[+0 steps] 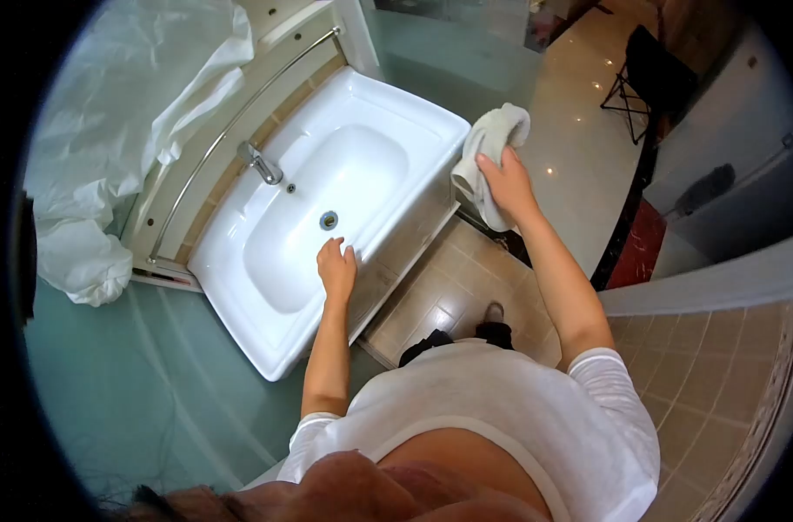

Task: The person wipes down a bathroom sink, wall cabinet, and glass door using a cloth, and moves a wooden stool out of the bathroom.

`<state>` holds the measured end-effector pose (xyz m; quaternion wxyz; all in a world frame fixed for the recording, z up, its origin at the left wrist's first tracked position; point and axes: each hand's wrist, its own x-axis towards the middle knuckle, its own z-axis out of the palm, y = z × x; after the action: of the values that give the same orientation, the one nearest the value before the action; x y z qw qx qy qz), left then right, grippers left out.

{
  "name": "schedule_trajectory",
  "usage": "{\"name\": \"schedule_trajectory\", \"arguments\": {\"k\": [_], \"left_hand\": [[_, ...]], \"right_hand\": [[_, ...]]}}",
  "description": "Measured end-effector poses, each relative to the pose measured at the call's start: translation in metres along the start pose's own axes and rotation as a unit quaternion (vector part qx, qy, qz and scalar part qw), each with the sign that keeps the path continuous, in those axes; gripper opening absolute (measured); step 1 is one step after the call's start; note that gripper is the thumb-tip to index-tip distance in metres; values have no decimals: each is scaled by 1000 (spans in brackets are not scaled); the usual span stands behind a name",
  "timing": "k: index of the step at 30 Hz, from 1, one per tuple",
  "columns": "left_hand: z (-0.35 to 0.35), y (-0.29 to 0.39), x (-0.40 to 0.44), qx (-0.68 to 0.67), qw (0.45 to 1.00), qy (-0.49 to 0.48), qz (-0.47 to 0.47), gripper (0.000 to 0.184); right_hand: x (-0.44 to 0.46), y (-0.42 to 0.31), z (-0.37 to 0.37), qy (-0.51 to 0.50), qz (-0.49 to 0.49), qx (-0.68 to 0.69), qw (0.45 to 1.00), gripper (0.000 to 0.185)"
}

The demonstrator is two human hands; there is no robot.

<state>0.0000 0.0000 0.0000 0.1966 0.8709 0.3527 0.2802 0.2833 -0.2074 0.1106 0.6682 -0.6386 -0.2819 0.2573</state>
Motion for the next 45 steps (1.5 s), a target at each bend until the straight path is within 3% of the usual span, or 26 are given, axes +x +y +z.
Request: {"name": "schedule_trajectory", "arguments": {"k": [2, 3, 5, 9, 11, 13, 17, 19, 21, 27, 31, 33, 36, 40, 43, 45], "left_hand": [[2, -4, -17, 91, 995, 16, -48, 34], [20, 5, -33, 87, 992, -27, -86, 34], [18, 17, -7, 147, 984, -35, -91, 34], [19, 18, 4, 176, 975, -31, -132, 34], [15, 22, -1, 184, 970, -59, -147, 33], [8, 26, -7, 188, 965, -85, -163, 32], [8, 30, 2, 171, 965, -77, -181, 31], [8, 32, 5, 182, 961, -67, -195, 30], [8, 32, 4, 189, 962, -51, -192, 30], [11, 29, 5, 203, 962, -39, -180, 31], [11, 30, 4, 207, 962, -30, -174, 30], [11, 30, 4, 206, 963, -27, -170, 29], [10, 30, 3, 206, 964, -16, -168, 28], [11, 24, 0, 193, 967, -6, -166, 27], [15, 22, -5, 174, 970, -2, -168, 27], [14, 21, -5, 172, 970, 8, -169, 28]], "right_hand": [[22, -1, 5, 24, -104, -320, 941, 55], [41, 27, -4, -3, -55, -335, 941, 55], [99, 64, 7, -51, -117, -656, 744, 57], [178, 94, 26, -184, -96, -693, 691, 63], [213, 112, 36, -221, -112, -658, 711, 64], [245, 130, 59, -180, -257, -668, 675, 66], [305, 157, 115, -197, -303, -613, 702, 67], [339, 154, 148, -206, -292, -599, 716, 69], [368, 155, 180, -139, -282, -557, 769, 73], [397, 164, 260, -27, -231, -486, 843, 86], [373, 165, 251, -144, -248, -485, 826, 88], [360, 158, 238, -269, -255, -493, 787, 87], [350, 154, 208, -315, -249, -525, 751, 84], [318, 146, 171, -292, -228, -507, 778, 84], [271, 134, 137, -288, -194, -543, 765, 84], [238, 130, 118, -297, -160, -605, 721, 84]]}}
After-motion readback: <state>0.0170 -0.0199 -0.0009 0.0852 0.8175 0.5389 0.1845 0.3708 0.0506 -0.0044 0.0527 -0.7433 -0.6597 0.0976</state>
